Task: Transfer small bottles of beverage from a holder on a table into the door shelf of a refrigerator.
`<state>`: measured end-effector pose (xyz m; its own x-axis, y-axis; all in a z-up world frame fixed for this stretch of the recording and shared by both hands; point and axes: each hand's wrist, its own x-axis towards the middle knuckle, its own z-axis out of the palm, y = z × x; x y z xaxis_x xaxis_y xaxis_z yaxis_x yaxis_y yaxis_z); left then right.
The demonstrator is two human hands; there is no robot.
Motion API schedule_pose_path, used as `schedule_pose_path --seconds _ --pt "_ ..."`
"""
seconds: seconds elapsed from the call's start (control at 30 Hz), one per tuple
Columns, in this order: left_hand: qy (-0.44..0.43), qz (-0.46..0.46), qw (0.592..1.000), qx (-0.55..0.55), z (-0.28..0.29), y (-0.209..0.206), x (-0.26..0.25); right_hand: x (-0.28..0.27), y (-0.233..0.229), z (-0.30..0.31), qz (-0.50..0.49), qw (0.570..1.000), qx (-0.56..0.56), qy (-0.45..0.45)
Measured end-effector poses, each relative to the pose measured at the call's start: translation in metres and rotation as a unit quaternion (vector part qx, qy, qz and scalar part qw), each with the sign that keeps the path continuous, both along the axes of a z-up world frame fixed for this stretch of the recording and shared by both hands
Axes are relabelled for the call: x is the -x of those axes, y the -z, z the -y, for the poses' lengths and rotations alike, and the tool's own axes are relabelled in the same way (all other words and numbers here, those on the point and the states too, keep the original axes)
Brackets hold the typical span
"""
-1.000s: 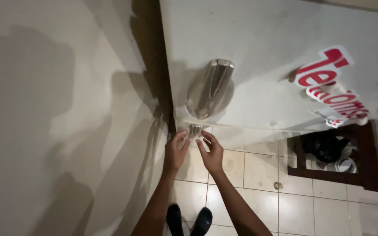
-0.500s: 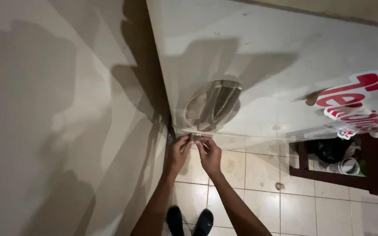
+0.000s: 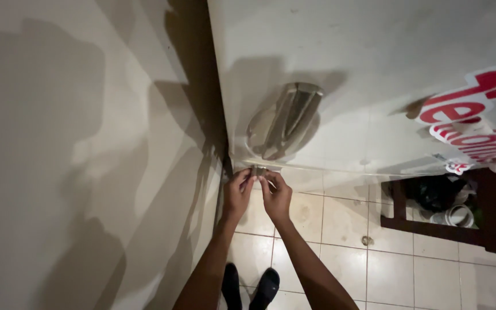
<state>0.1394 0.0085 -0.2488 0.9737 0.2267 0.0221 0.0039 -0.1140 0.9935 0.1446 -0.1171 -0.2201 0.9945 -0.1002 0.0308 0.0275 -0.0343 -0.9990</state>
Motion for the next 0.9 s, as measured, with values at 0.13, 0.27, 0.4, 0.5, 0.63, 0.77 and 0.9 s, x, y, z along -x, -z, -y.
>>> schedule_pose_path --seconds 0.13,0.27,0.4,0.5,0.63,0.77,0.9 --pt "-0.002 0.024 0.999 0.022 0.001 0.005 0.003 0.001 0.001 0.000 0.010 0.999 0.035 0.007" --pt "0.013 0.013 1.000 -0.014 0.000 -0.004 0.013 0.010 0.002 0.004 -0.017 0.999 0.034 0.010" --pt "0.015 0.033 0.999 -0.007 0.003 0.013 0.035 0.034 -0.001 0.014 -0.038 0.999 0.023 -0.014" --pt "0.001 0.015 1.000 -0.018 0.008 0.004 0.058 0.055 -0.002 0.019 -0.043 0.999 0.030 -0.014" --pt "0.016 -0.032 0.999 -0.039 0.014 -0.026 0.082 0.076 0.001 0.027 -0.018 1.000 0.011 -0.023" --pt "0.011 -0.036 0.999 -0.019 0.025 -0.031 0.108 0.102 0.003 0.036 -0.020 0.999 0.003 -0.032" --pt "0.001 -0.032 0.999 -0.007 0.038 -0.017 0.135 0.131 -0.001 0.042 0.001 0.999 -0.023 -0.033"
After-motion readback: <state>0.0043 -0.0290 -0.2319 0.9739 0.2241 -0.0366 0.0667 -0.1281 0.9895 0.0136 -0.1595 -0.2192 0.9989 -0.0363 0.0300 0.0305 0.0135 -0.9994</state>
